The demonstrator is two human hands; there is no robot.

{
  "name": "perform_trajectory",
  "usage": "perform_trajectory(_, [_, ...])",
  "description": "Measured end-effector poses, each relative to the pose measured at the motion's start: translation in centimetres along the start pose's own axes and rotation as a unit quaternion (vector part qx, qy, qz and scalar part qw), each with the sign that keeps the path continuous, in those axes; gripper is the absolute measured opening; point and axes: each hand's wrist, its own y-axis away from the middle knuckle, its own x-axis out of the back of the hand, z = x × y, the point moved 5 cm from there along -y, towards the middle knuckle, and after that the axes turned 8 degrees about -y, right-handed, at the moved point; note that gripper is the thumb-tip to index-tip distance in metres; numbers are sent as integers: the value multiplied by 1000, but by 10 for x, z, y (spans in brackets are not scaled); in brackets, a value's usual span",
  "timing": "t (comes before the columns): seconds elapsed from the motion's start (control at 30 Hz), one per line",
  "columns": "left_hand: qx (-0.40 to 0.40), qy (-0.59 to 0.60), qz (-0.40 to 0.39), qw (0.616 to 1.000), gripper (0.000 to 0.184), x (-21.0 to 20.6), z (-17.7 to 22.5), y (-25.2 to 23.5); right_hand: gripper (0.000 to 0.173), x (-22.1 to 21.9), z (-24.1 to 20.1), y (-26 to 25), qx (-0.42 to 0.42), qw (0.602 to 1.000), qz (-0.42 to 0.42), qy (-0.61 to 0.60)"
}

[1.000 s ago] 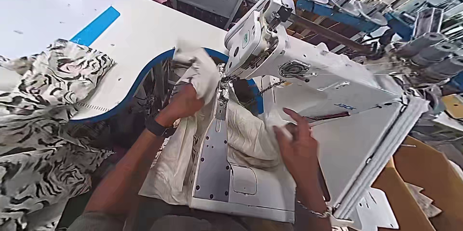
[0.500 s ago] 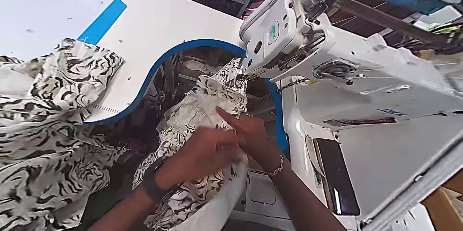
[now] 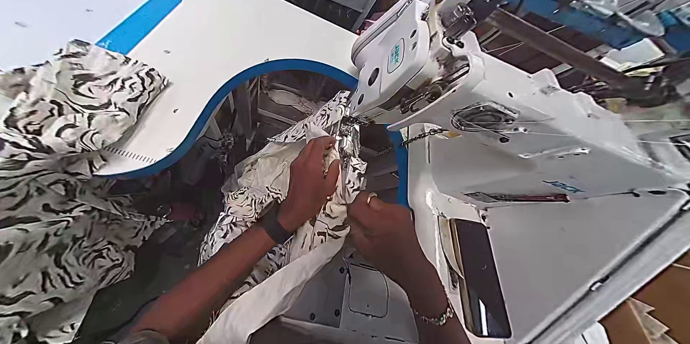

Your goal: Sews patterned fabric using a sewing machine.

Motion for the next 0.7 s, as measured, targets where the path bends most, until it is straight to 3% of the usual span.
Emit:
perform_trajectory(0.07, [15, 118, 69, 990, 33, 0, -3, 13, 25, -2, -3, 1, -3, 1000, -12, 8])
perform_trajectory(0.13, [66, 231, 22, 970, 35, -1, -7, 22, 25, 3, 2, 1, -29, 999, 7, 33])
perform_trajectory(0.17, [70, 228, -15, 971, 42, -3, -8, 26, 25, 8, 7, 2, -39, 998, 15, 41])
perform_trajectory(0.23, [67, 128, -48, 988, 56, -3, -8, 16, 26, 13, 14, 2, -36, 998, 10, 41])
perform_trajectory(0.3, [64, -9, -9, 998, 64, 6, -7, -9, 24, 5, 6, 4, -10, 1000, -7, 19])
perform_trajectory(0.37, [20, -114, 58, 992, 54, 13, -5, -33, 22, -5, -11, 4, 18, 1000, -20, -1])
perform_trajectory(0.43, [-7, -136, 36, 990, 29, 9, 2, -37, 18, -7, -20, 2, 17, 999, -32, -13])
perform_trajectory(0.47, [-13, -127, -6, 992, 19, 2, 7, -27, 20, -3, -16, 2, -8, 999, -41, -12])
perform_trajectory(0.53, [-14, -114, -60, 992, 24, -6, 10, 2, 41, 18, 14, 5, -118, 990, -83, 9])
perform_trajectory(0.57, [5, -106, -87, 991, 29, -5, 8, 13, 36, 32, 38, 7, -189, 978, -80, 27])
perform_trajectory(0.63, [41, -111, -149, 982, 47, -3, 4, 21, 26, 58, 83, 13, -315, 946, -3, 75])
perform_trajectory(0.7, [61, -136, -224, 963, 61, -11, 3, 8, 25, 67, 95, 8, -346, 930, 95, 81])
